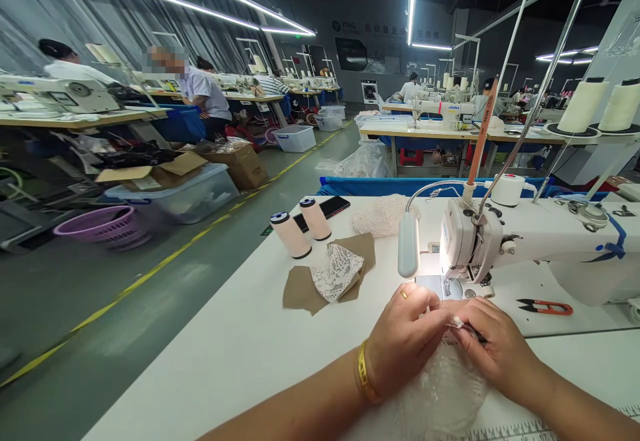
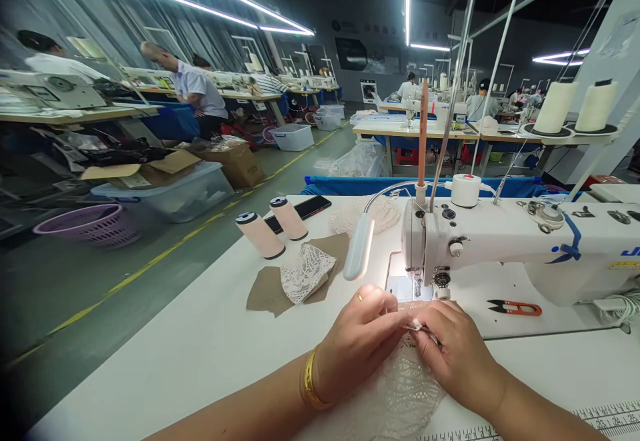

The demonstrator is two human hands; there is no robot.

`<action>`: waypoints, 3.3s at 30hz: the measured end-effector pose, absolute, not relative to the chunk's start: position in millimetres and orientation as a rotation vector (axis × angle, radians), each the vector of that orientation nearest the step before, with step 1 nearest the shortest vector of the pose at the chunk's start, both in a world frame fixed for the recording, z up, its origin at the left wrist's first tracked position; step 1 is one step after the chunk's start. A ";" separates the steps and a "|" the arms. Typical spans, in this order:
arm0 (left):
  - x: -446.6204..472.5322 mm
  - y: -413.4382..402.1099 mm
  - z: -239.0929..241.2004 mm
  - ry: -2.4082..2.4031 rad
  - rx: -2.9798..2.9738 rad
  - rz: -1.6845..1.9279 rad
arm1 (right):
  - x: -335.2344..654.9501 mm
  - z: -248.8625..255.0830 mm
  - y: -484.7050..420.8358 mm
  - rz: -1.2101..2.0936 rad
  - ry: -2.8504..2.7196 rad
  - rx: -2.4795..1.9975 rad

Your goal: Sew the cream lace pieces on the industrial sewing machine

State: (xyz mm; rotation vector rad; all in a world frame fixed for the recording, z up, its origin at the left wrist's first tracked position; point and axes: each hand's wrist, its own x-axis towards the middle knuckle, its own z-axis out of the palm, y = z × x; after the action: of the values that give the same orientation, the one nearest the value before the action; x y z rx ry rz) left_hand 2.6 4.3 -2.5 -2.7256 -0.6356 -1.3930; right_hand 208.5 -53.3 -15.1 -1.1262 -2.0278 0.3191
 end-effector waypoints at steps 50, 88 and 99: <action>1.3 4.1 -4.2 -0.652 -2.665 -1.452 | 204.6 -15.5 -56.8 0.232 -1.951 -1.144; 23.6 -10.6 -13.7 -1.388 -3.144 -0.879 | 223.4 26.1 -30.8 0.846 -2.136 -1.762; 12.9 2.0 -25.6 -0.724 -2.872 -1.047 | 204.7 17.5 -14.5 0.625 -2.132 -2.018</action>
State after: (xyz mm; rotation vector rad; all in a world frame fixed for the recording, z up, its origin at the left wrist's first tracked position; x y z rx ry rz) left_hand 12.9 2.0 -25.6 -2.8717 -0.7242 -1.0468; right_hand 204.7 -14.5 17.5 -2.0178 -2.1324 0.6248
